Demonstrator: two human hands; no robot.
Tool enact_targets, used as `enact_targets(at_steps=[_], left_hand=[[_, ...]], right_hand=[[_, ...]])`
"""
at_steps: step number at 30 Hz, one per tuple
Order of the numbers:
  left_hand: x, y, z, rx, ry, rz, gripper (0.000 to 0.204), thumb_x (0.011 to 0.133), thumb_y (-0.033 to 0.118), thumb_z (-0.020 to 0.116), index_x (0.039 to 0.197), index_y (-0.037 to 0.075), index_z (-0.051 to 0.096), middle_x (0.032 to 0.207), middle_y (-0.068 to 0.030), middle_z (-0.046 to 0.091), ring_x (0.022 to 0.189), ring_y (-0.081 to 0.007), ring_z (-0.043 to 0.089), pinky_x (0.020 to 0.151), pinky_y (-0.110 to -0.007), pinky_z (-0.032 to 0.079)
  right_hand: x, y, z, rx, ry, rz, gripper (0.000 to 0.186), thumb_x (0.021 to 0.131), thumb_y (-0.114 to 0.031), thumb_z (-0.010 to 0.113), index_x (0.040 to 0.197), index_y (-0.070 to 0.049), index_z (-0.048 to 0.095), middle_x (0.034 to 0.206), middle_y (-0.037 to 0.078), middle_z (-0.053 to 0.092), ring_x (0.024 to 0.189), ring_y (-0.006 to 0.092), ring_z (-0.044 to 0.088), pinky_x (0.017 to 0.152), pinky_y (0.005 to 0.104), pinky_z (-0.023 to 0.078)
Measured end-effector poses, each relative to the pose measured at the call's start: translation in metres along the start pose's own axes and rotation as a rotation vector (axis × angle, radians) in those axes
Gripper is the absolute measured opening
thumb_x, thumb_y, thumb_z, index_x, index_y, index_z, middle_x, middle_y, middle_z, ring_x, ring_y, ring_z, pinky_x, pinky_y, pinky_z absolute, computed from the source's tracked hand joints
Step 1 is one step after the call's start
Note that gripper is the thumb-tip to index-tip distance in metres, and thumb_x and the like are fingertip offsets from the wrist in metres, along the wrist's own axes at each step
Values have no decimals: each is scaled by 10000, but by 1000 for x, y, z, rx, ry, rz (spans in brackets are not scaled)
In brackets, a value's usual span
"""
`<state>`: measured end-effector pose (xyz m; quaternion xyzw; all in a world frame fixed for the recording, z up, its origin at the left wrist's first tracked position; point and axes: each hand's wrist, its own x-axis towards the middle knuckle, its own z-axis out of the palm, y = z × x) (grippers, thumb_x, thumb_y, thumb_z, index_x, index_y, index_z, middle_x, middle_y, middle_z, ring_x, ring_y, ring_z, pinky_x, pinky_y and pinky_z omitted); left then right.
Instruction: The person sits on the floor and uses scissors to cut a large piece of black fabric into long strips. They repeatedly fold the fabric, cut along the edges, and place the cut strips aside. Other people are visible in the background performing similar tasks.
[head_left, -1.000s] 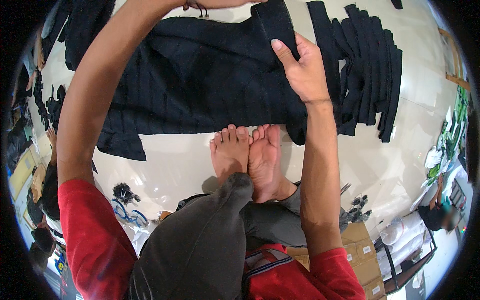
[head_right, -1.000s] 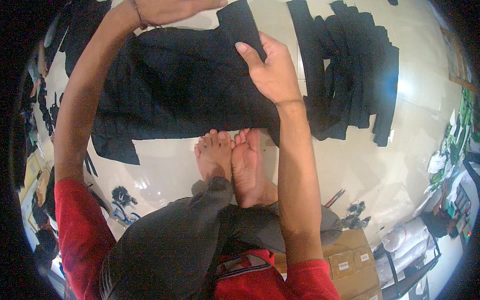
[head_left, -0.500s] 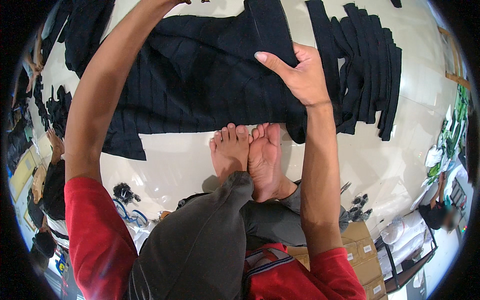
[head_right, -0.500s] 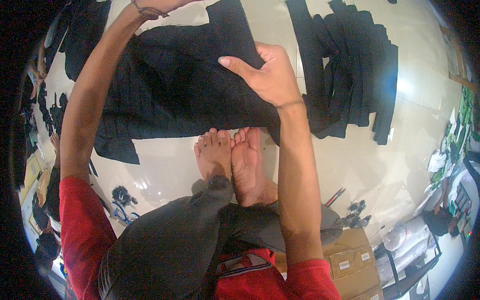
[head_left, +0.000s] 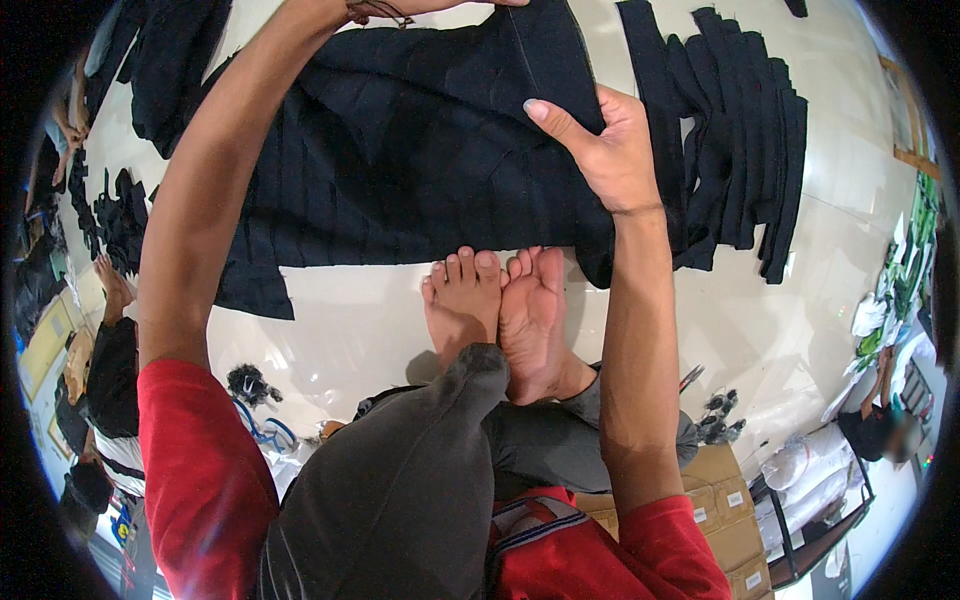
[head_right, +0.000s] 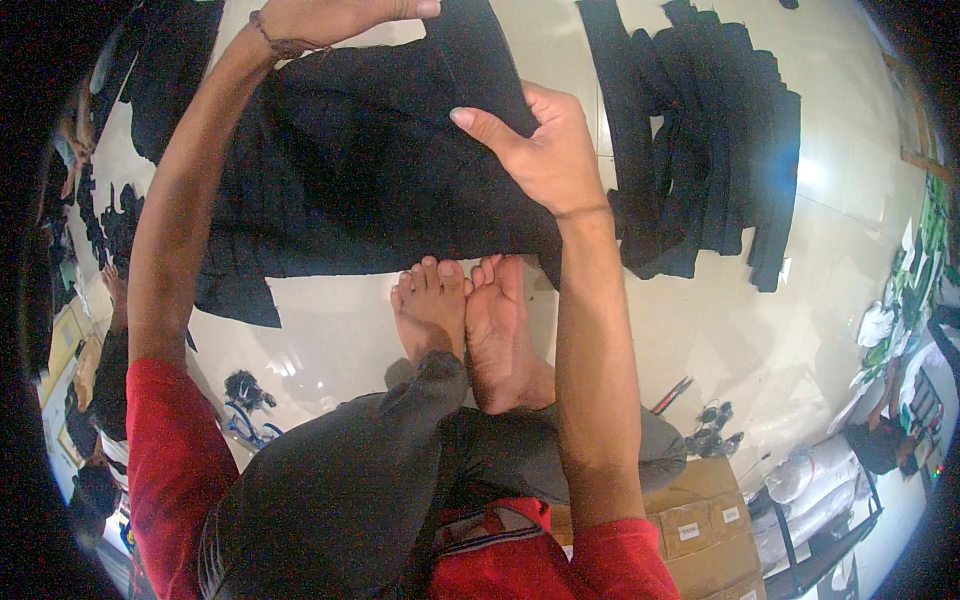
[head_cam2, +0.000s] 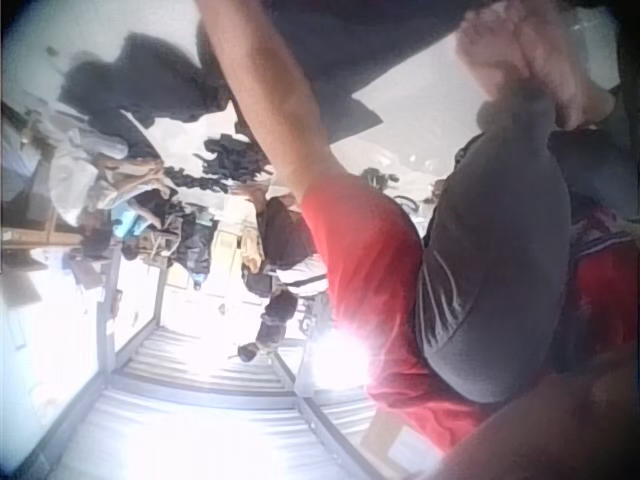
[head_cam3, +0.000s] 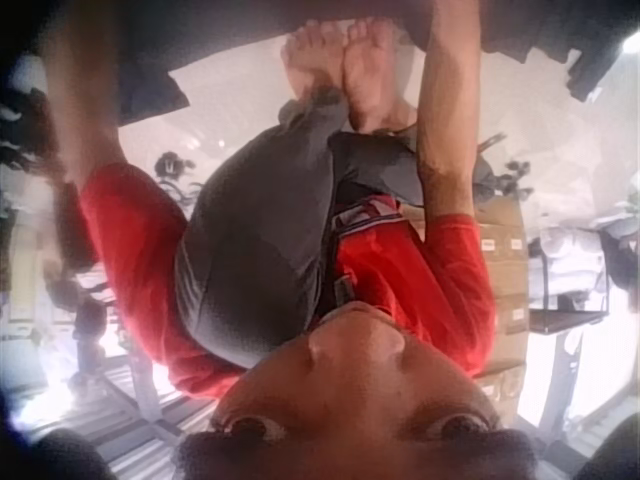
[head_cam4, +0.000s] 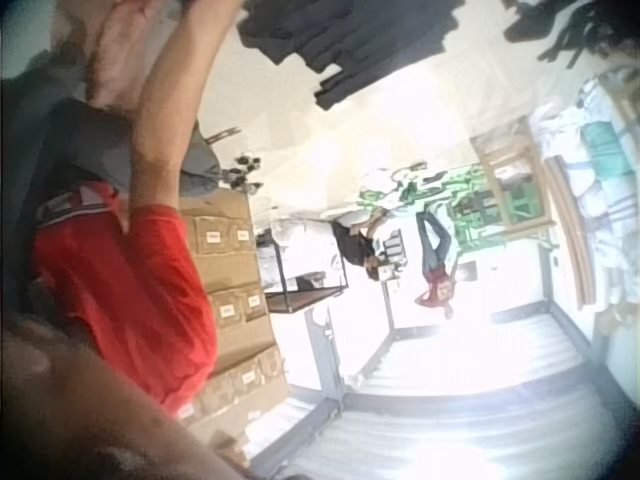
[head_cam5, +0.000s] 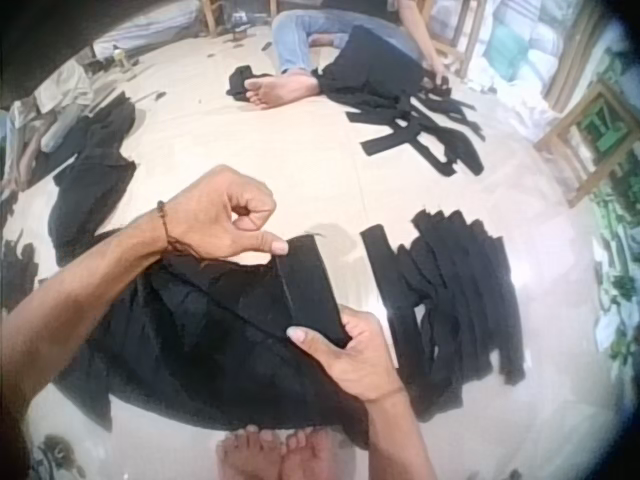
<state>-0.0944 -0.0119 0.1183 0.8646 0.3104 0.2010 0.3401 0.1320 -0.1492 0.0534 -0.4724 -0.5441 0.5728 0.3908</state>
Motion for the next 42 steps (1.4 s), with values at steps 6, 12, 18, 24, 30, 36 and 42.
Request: enact_targets(at_steps=[6, 12, 18, 24, 30, 36, 42], left_hand=[[0, -5, 29, -234, 196, -73, 571, 841, 38, 735, 610, 112, 218, 587, 57, 188, 561, -63, 191, 475, -286, 201], [1, -3, 32, -122, 301, -74, 546, 839, 13, 712, 601, 97, 229, 571, 36, 192, 547, -69, 197, 461, -293, 203], [6, -6, 26, 100, 372, 26, 512, 807, 33, 733, 582, 58, 274, 548, -35, 203, 511, -104, 209, 439, -319, 214], [9, -1, 17, 243, 428, 106, 498, 790, 45, 744, 567, 47, 299, 532, -65, 218, 490, -129, 219, 428, -327, 228], [20, -10, -1, 309, 504, 129, 485, 800, 33, 740, 562, 41, 317, 527, -71, 229, 489, -133, 227, 424, -317, 247], [31, -12, -11, 374, 509, 278, 443, 782, -16, 731, 566, 25, 346, 534, -101, 252, 485, -154, 244, 425, -316, 306], [35, -16, -12, 448, 544, 274, 406, 766, -27, 727, 566, 11, 375, 534, -135, 290, 465, -189, 277, 429, -330, 345]], right_hand=[[-1, -2, -2, 22, 43, 46, 242, 850, -186, 781, 945, 22, 704, 830, 27, 713, 731, 79, 606, 668, 257, 495], [-3, 2, -3, 53, 54, 76, 227, 845, -168, 781, 951, 17, 705, 839, 26, 712, 738, 75, 603, 680, 255, 492], [-6, 1, -2, 122, 67, 90, 224, 854, -159, 770, 981, 14, 705, 874, 30, 717, 768, 83, 613, 705, 256, 498], [-6, 0, 1, 81, 59, 77, 219, 859, -145, 763, 990, 20, 700, 891, 40, 722, 785, 91, 624, 719, 258, 505], [-19, 11, 5, -30, 24, 140, 226, 850, -169, 771, 945, 27, 709, 819, 40, 713, 708, 89, 604, 643, 265, 496], [-33, 20, 4, 42, 96, 239, 244, 836, -211, 786, 874, 21, 723, 739, 28, 696, 634, 73, 572, 573, 265, 470], [-38, 22, 1, 0, 105, 266, 252, 834, -220, 789, 874, 21, 728, 759, 37, 709, 656, 80, 599, 596, 261, 479]])
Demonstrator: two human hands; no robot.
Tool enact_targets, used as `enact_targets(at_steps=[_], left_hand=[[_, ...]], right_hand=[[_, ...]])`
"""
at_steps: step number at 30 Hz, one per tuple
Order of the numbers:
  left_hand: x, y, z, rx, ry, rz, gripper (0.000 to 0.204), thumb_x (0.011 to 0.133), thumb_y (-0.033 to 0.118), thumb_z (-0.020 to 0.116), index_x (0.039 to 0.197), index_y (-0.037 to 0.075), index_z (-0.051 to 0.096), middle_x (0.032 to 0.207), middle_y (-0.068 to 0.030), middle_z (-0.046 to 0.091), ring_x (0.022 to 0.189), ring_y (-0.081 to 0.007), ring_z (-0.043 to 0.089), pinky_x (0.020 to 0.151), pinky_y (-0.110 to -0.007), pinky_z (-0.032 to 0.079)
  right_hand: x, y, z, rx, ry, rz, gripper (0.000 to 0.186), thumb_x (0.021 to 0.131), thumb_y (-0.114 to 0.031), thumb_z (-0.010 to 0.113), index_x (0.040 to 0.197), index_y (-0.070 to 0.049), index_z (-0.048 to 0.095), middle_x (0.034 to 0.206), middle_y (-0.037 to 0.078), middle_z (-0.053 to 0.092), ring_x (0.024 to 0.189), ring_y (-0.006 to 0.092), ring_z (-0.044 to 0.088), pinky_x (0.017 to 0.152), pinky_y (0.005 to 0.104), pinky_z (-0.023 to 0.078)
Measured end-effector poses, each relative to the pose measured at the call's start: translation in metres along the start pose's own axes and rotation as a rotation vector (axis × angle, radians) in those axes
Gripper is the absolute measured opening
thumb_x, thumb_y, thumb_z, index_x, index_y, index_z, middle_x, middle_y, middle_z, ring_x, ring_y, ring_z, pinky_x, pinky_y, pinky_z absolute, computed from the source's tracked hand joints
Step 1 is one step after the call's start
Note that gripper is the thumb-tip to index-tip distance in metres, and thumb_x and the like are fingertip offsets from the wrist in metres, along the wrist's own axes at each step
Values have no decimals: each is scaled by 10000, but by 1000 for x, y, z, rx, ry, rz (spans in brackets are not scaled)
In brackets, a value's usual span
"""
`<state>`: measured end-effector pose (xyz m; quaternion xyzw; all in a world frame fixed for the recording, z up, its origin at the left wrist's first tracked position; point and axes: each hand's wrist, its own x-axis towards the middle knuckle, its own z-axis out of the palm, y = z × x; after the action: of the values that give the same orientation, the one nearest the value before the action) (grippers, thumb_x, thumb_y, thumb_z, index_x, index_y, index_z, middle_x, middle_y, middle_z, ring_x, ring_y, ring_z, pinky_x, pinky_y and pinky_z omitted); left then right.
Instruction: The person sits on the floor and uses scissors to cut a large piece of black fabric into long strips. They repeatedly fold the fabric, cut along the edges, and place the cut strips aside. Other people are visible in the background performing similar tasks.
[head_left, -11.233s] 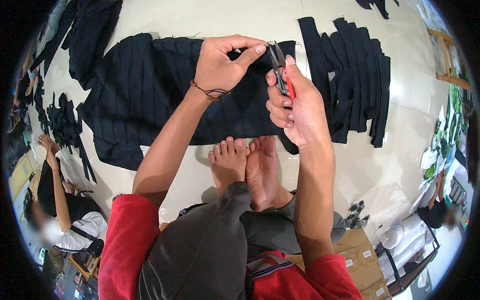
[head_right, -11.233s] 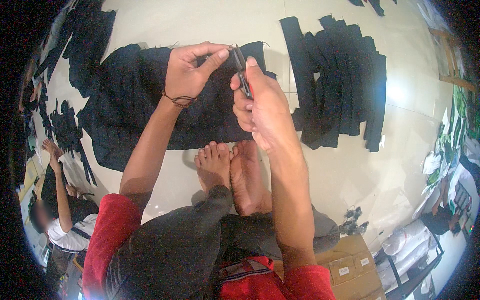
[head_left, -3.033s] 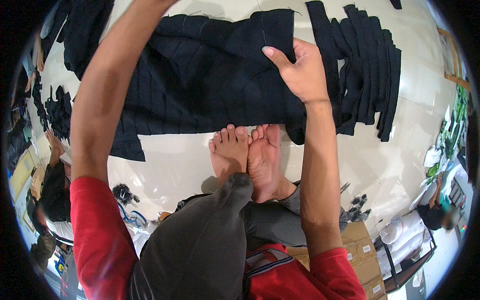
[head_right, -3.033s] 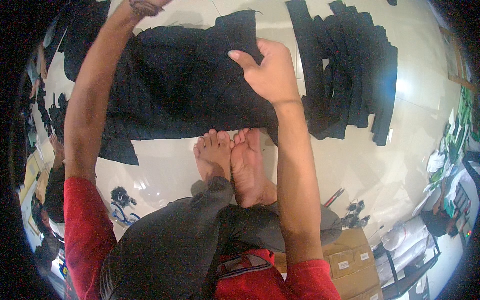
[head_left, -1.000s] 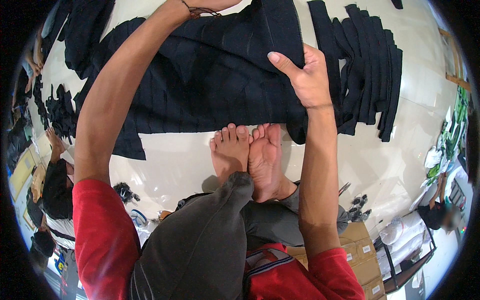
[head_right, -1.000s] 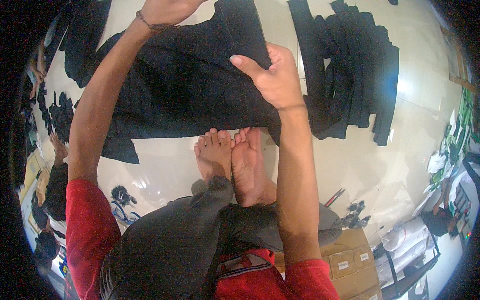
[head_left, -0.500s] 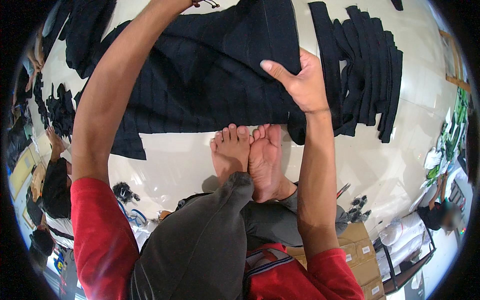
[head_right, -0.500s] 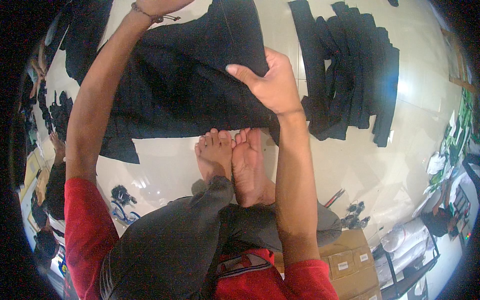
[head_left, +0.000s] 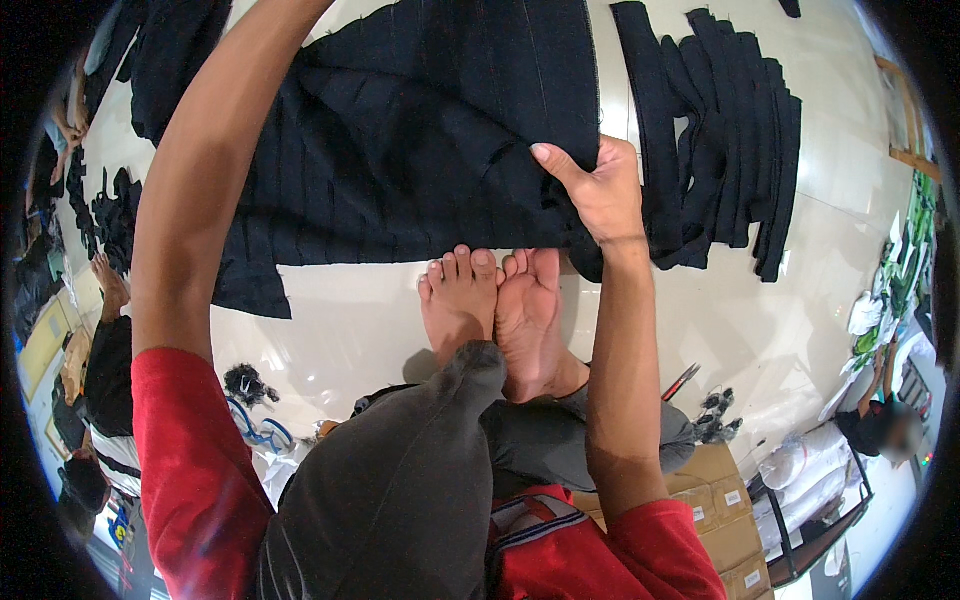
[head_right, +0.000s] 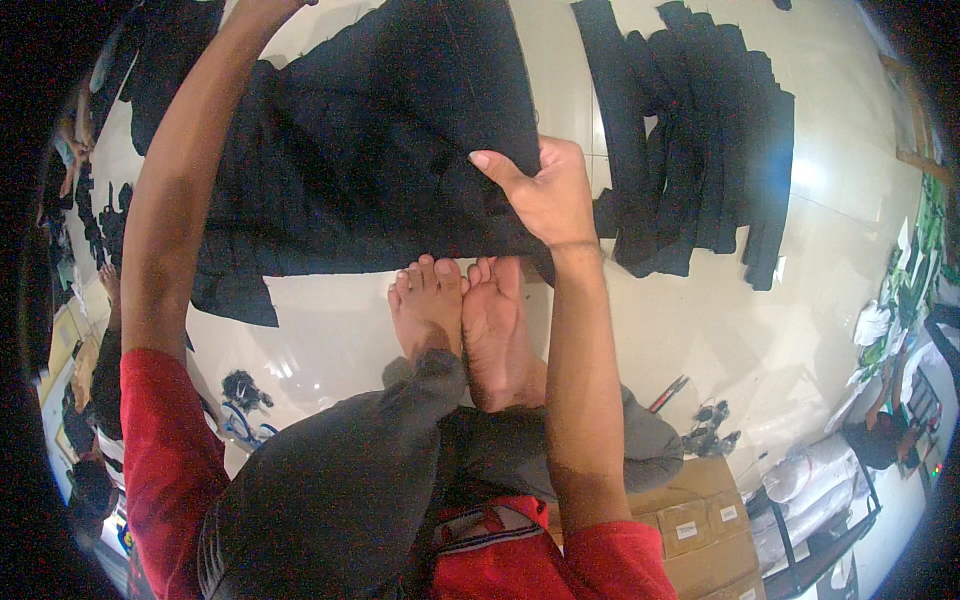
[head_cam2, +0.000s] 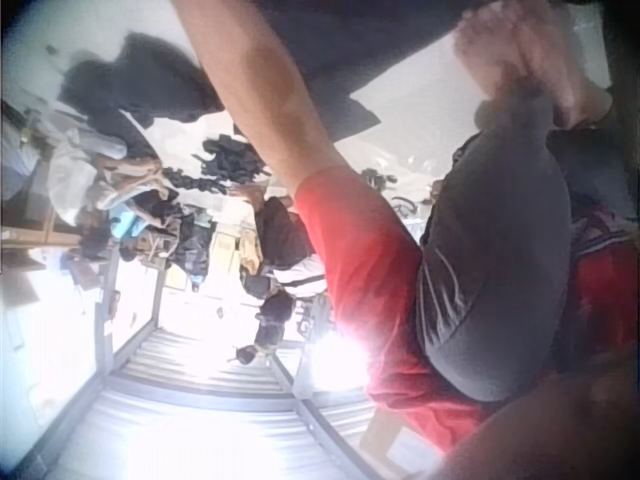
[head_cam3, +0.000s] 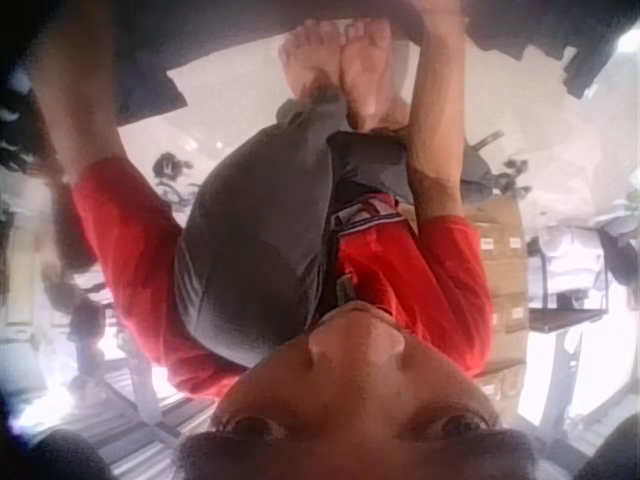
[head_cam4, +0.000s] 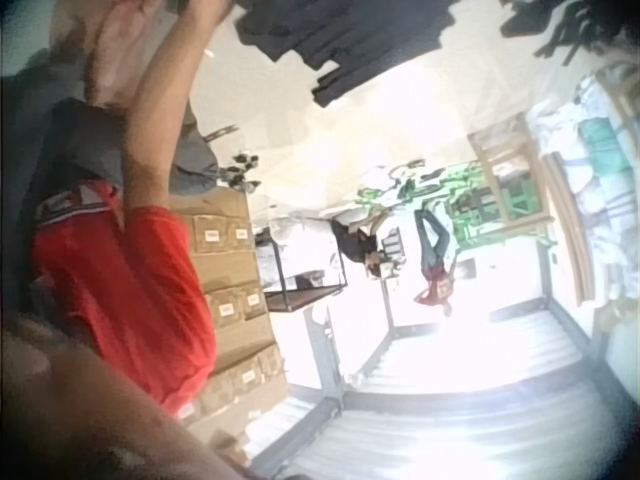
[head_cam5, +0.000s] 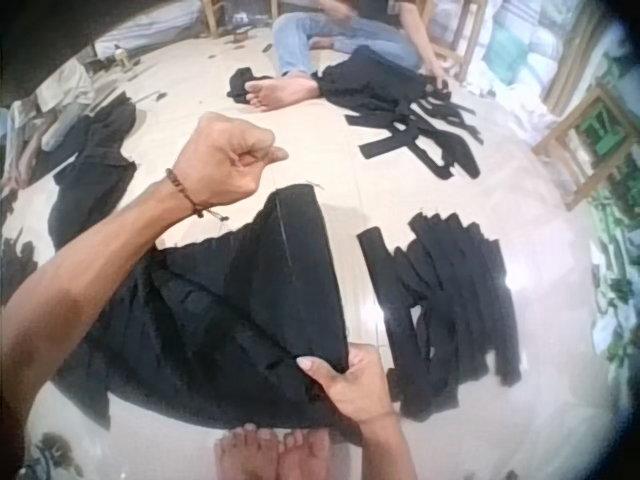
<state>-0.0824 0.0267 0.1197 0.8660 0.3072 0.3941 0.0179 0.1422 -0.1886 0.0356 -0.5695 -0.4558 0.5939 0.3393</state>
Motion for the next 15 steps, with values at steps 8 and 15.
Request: enact_targets(at_steps=[8, 15], left_hand=[[7, -20, 5, 17, 31, 50, 363, 758, -39, 706, 579, 2, 393, 524, -167, 362, 444, -256, 340, 442, -355, 383], [18, -20, 0, 48, 19, 73, 316, 748, -59, 685, 607, -19, 406, 564, -193, 345, 458, -233, 361, 463, -354, 412]], right_hand=[[-7, -4, -1, 83, -8, 23, 259, 836, -211, 791, 924, 25, 728, 835, 56, 732, 719, 90, 629, 659, 264, 505], [-9, -2, -4, 81, -19, 27, 249, 839, -196, 789, 921, 29, 725, 834, 48, 728, 730, 84, 626, 659, 260, 504]])
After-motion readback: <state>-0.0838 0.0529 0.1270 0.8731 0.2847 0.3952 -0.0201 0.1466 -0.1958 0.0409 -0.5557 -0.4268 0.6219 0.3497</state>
